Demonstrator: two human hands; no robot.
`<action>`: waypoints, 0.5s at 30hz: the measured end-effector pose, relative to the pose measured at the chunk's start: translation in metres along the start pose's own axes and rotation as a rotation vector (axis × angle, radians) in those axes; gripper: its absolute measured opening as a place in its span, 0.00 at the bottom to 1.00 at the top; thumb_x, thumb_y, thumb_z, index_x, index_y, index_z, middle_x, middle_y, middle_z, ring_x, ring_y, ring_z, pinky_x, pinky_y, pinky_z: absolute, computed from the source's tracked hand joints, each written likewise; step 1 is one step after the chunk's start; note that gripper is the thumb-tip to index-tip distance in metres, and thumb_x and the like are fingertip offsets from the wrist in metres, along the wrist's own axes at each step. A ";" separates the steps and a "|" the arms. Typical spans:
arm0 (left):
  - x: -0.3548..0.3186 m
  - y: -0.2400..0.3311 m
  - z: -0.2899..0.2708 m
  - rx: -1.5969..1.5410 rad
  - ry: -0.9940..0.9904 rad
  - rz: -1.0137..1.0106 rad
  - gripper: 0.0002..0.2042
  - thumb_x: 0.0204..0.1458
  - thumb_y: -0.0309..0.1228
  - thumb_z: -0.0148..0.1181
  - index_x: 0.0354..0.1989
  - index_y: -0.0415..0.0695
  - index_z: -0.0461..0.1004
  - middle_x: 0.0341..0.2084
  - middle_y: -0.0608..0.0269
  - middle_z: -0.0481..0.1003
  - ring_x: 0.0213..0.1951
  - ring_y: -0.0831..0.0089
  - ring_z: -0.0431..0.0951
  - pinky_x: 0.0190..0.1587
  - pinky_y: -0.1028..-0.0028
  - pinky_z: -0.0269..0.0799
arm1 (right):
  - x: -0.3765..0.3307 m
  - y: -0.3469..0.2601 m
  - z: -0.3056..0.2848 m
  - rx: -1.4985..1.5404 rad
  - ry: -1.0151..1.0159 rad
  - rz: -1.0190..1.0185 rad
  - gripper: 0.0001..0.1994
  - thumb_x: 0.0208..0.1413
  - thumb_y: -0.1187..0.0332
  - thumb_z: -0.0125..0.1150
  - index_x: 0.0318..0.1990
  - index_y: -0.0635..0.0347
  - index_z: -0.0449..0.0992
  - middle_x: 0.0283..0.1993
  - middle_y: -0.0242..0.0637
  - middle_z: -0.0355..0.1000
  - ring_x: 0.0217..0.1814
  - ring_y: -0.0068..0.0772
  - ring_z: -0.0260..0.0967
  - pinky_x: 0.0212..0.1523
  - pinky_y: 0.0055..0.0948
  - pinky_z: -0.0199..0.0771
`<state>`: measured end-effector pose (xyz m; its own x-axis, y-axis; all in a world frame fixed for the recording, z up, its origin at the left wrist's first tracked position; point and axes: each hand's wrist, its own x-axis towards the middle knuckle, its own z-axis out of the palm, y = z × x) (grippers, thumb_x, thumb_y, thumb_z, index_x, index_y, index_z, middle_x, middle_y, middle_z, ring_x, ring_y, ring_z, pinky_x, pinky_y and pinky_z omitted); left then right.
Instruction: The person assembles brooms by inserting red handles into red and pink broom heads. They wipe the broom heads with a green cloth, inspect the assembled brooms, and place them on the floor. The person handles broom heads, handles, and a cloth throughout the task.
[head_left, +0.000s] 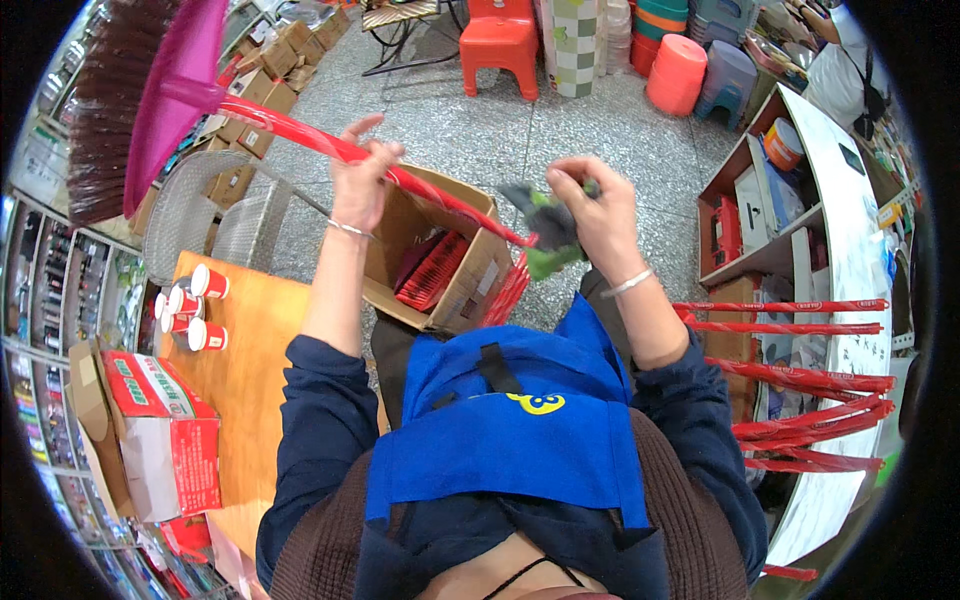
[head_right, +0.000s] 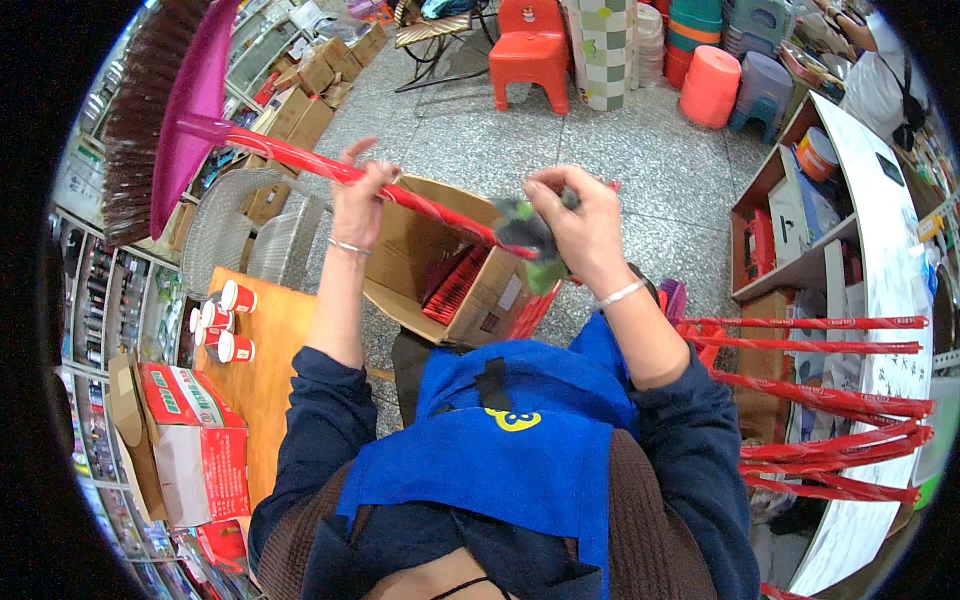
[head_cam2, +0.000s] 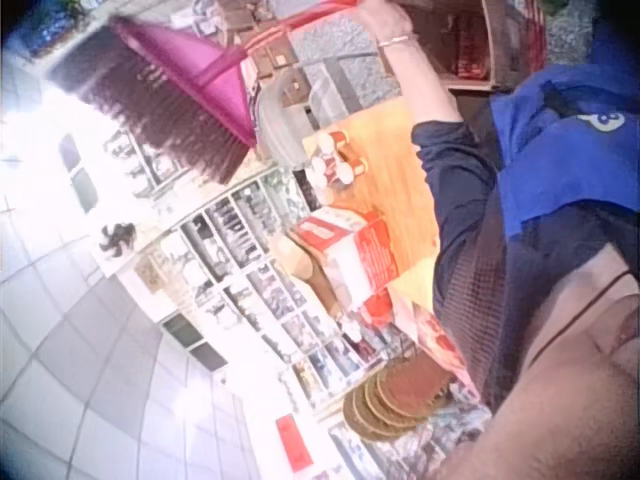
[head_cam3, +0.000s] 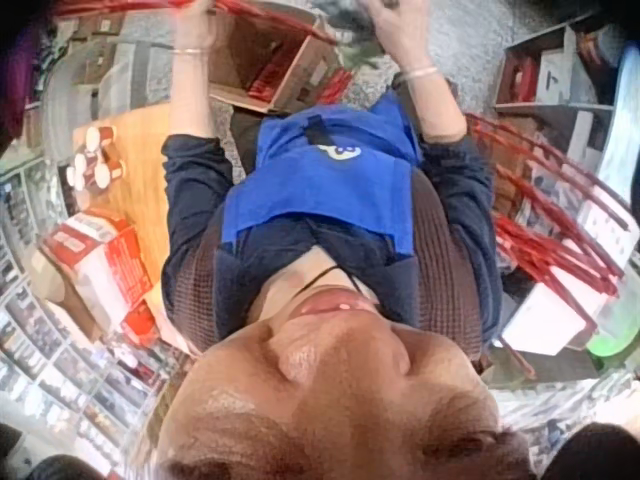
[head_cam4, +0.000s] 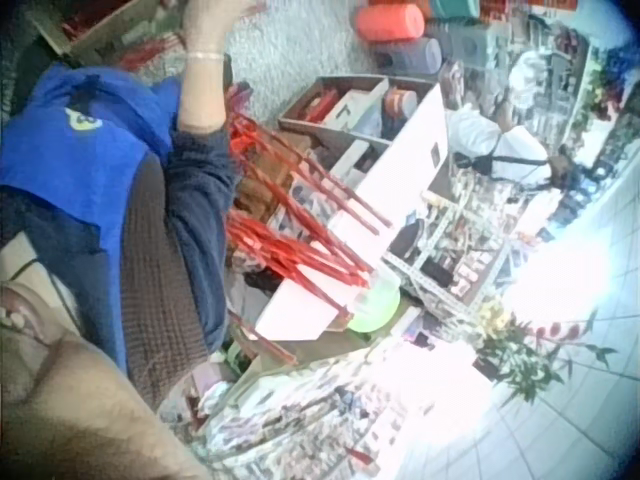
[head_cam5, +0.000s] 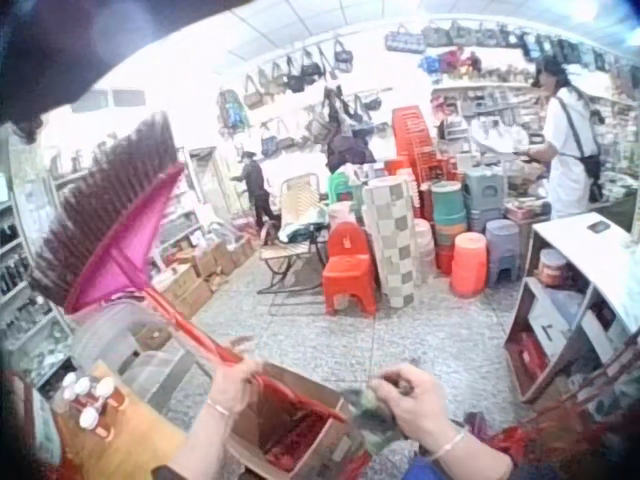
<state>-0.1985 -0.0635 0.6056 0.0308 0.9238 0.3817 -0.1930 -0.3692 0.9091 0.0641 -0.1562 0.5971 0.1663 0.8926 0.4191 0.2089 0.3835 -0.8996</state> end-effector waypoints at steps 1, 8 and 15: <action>0.011 0.013 -0.002 -0.120 0.034 0.000 0.12 0.50 0.24 0.55 0.44 0.40 0.66 0.14 0.72 0.63 0.22 0.78 0.67 0.39 0.69 0.71 | -0.006 0.004 -0.006 0.048 -0.095 0.103 0.07 0.51 0.70 0.59 0.33 0.65 0.75 0.27 0.31 0.72 0.31 0.17 0.67 0.35 0.20 0.67; 0.067 0.109 -0.007 -0.610 0.001 0.188 0.09 0.57 0.33 0.48 0.37 0.40 0.68 0.10 0.75 0.54 0.18 0.80 0.60 0.36 0.70 0.67 | -0.039 0.012 0.018 0.230 -0.660 0.231 0.27 0.47 0.60 0.64 0.55 0.59 0.66 0.33 0.32 0.71 0.37 0.20 0.66 0.41 0.24 0.65; 0.044 0.108 0.025 -1.021 -0.040 0.015 0.05 0.55 0.28 0.50 0.34 0.39 0.68 0.08 0.75 0.55 0.16 0.81 0.61 0.33 0.74 0.67 | -0.016 -0.019 0.014 0.894 -0.339 0.166 0.43 0.42 0.65 0.65 0.65 0.57 0.45 0.39 0.45 0.68 0.27 0.19 0.66 0.27 0.13 0.67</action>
<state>-0.1933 -0.0648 0.7247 0.0503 0.9087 0.4145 -0.9368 -0.1010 0.3350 0.0445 -0.1743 0.6056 -0.1883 0.9189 0.3465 -0.6252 0.1600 -0.7639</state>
